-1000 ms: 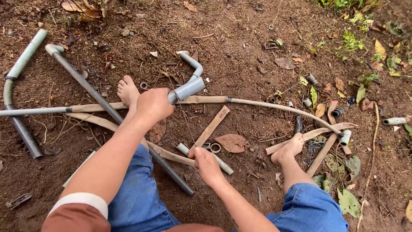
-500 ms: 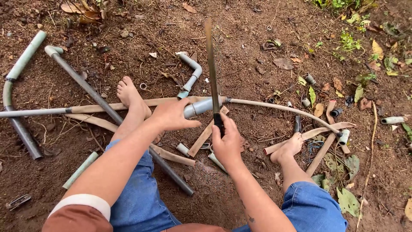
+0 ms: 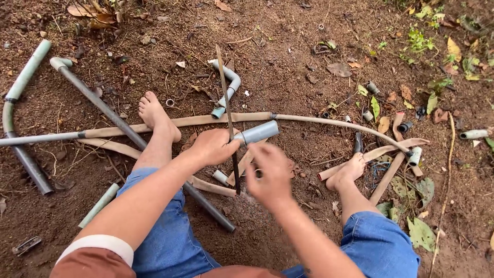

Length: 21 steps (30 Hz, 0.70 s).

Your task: Cutting a PVC pipe using a manual hacksaw blade while sitting on the ground.

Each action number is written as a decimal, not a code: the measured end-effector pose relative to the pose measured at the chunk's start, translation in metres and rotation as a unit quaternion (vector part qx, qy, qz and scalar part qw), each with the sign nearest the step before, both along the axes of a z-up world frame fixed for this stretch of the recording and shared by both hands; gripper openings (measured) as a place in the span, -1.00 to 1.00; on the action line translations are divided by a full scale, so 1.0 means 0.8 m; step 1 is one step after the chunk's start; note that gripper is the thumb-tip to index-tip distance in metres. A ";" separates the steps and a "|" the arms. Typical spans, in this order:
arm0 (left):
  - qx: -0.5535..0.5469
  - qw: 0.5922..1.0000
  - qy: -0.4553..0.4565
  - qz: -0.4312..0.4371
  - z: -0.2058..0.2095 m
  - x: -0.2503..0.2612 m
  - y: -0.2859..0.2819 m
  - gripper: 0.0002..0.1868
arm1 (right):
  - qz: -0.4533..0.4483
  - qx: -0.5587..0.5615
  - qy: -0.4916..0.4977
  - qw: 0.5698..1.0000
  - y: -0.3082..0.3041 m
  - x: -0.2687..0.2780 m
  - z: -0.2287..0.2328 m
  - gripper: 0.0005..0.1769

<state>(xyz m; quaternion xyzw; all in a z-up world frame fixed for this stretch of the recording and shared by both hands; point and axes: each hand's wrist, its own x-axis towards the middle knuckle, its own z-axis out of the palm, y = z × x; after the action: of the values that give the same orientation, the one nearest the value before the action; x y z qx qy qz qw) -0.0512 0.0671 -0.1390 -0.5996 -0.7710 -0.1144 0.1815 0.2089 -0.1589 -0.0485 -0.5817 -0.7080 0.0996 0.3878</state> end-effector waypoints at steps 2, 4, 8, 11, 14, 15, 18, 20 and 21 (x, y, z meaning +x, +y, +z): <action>-0.133 0.961 -0.158 -0.184 0.081 0.004 -0.030 -0.62 | -0.014 0.095 -0.121 0.988 0.013 0.043 0.040 -0.40; -0.235 0.880 -0.209 -0.355 0.105 0.084 -0.108 -0.54 | -0.001 -0.027 -0.180 0.983 0.027 0.070 0.063 -0.30; -0.360 0.730 -0.171 -0.556 0.141 0.136 -0.158 -0.32 | 0.039 -0.398 -0.257 0.880 0.022 0.109 0.056 -0.45; -0.323 0.737 -0.148 -0.575 0.114 0.150 -0.160 -0.33 | 0.072 -0.476 -0.184 0.857 -0.004 0.096 0.104 -0.33; -0.207 0.790 -0.224 -0.532 0.134 0.150 -0.158 -0.48 | -0.012 -0.454 -0.130 0.881 -0.010 0.135 0.056 -0.48; -0.208 0.789 -0.223 -0.534 0.156 0.150 -0.168 -0.48 | -0.014 -0.454 -0.128 0.881 -0.007 0.144 0.053 -0.48; -0.169 0.767 -0.330 -0.524 0.194 0.149 -0.194 -0.60 | -0.070 -0.402 -0.144 0.902 -0.004 0.159 0.052 -0.50; -0.155 0.765 -0.369 -0.505 0.182 0.152 -0.202 -0.63 | -0.070 -0.381 -0.184 0.903 -0.002 0.158 0.066 -0.53; -0.155 0.764 -0.368 -0.507 0.186 0.152 -0.207 -0.63 | -0.072 -0.381 -0.182 0.903 -0.003 0.161 0.064 -0.53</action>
<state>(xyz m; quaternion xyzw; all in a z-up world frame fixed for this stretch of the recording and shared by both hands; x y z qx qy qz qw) 0.0706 -0.0988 0.0096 -0.8352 -0.3693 -0.2801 -0.2959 0.3375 -0.1615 0.0027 -0.7426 -0.6305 0.2259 0.0066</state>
